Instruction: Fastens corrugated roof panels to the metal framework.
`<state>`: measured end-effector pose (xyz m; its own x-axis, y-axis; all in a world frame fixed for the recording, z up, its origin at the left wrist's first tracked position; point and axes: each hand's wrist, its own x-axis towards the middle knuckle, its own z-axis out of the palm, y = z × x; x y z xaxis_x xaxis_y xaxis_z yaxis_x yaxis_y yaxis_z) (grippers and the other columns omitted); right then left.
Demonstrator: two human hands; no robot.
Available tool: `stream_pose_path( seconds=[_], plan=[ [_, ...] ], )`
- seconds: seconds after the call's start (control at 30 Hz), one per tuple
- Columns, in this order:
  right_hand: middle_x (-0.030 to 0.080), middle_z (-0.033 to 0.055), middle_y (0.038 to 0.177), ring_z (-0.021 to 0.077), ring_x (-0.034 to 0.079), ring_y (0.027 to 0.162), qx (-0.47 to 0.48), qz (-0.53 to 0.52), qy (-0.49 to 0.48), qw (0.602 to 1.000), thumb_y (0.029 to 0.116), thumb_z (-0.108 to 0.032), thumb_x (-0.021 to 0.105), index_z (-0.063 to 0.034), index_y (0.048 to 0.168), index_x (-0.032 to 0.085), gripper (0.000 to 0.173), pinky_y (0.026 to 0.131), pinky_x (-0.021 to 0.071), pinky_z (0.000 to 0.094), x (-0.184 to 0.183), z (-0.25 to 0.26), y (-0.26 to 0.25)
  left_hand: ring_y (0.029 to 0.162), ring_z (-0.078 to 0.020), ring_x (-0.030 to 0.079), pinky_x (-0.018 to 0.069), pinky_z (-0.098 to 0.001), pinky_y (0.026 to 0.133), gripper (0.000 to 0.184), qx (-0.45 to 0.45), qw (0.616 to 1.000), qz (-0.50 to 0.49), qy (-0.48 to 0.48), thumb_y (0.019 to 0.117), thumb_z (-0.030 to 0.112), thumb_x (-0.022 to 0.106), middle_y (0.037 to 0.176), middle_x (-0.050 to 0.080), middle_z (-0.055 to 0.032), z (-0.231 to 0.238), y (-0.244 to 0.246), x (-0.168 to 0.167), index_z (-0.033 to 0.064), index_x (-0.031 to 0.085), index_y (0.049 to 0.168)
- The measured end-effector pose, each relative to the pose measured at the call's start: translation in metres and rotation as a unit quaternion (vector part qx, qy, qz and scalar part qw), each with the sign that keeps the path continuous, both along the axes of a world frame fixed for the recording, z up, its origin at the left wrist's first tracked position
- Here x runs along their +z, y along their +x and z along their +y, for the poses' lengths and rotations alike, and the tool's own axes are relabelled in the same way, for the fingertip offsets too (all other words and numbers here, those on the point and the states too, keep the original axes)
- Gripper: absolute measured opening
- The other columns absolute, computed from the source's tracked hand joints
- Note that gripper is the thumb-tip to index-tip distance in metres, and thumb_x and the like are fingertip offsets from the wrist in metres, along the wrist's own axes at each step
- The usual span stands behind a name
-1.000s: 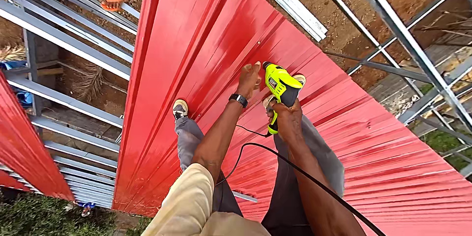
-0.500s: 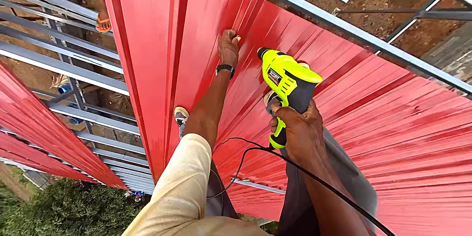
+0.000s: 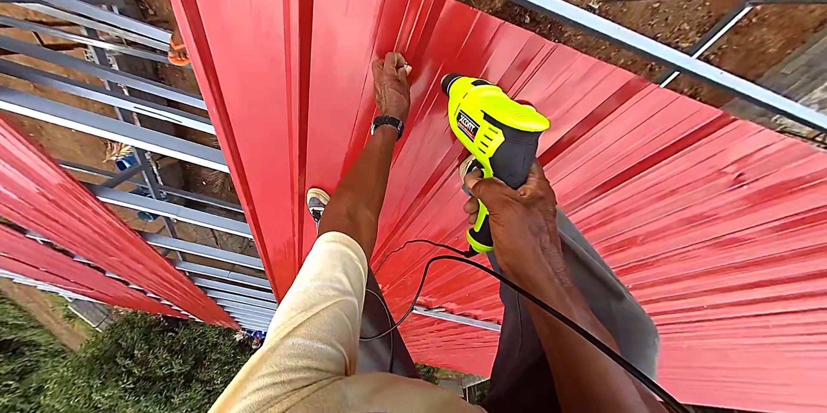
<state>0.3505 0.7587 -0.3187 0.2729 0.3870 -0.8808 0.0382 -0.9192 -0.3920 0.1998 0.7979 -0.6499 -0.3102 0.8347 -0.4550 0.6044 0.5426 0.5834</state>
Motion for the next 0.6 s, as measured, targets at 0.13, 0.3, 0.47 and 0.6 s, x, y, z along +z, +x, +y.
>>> stream_pose_path(
  seconds=[0.13, 0.3, 0.47, 0.6],
  plan=[
    [0.068, 0.0119, 0.082, 0.0228, 0.067, 0.057, 0.033, 0.001, 0.005, 0.999, 0.0924, -0.009, 0.072, -0.0116, 0.134, 0.050, 0.047, 0.051, 0.0601, 0.0351, -0.014, -0.005, -0.002, 0.111, -0.0274, 0.061, 0.0539, -0.0392, 0.095, 0.019, 0.023, 0.999, -0.038, -0.019, 0.0936, 0.014, 0.068, 0.117, 0.061, -0.0153, -0.002, -0.005, 0.004, 0.0120, 0.068, 0.113],
    [0.067, 0.0104, 0.092, 0.0249, 0.067, 0.067, 0.226, -0.070, 0.030, 0.971, 0.0915, -0.023, 0.072, -0.0142, 0.135, 0.050, 0.049, 0.059, 0.0578, 0.0489, -0.048, -0.015, -0.009, 0.113, -0.0337, 0.066, 0.0613, -0.0540, 0.085, 0.043, 0.212, 0.912, -0.320, -0.143, 0.1089, 0.021, 0.044, 0.137, 0.058, -0.0216, -0.018, -0.016, 0.046, 0.0077, 0.044, 0.150],
    [0.069, 0.0202, 0.094, 0.0410, 0.069, 0.081, 0.436, -0.163, 0.062, 0.883, 0.0890, -0.020, 0.070, -0.0118, 0.143, 0.045, 0.060, 0.066, 0.0532, 0.0640, -0.063, -0.022, -0.019, 0.105, -0.0333, 0.068, 0.0585, -0.0534, 0.085, 0.077, 0.382, 0.649, -0.587, -0.298, 0.1025, 0.070, 0.028, 0.124, 0.066, -0.0192, -0.020, -0.026, 0.126, 0.0096, 0.049, 0.145],
    [0.069, 0.0225, 0.100, 0.0447, 0.070, 0.087, 0.525, -0.187, 0.070, 0.828, 0.0866, -0.016, 0.072, -0.0092, 0.143, 0.045, 0.062, 0.068, 0.0542, 0.0639, -0.076, -0.020, -0.031, 0.096, -0.0248, 0.069, 0.0594, -0.0465, 0.081, 0.057, 0.377, 0.625, -0.639, -0.243, 0.1028, 0.061, 0.041, 0.106, 0.069, -0.0125, -0.022, -0.027, 0.142, 0.0118, 0.060, 0.124]
  ],
)
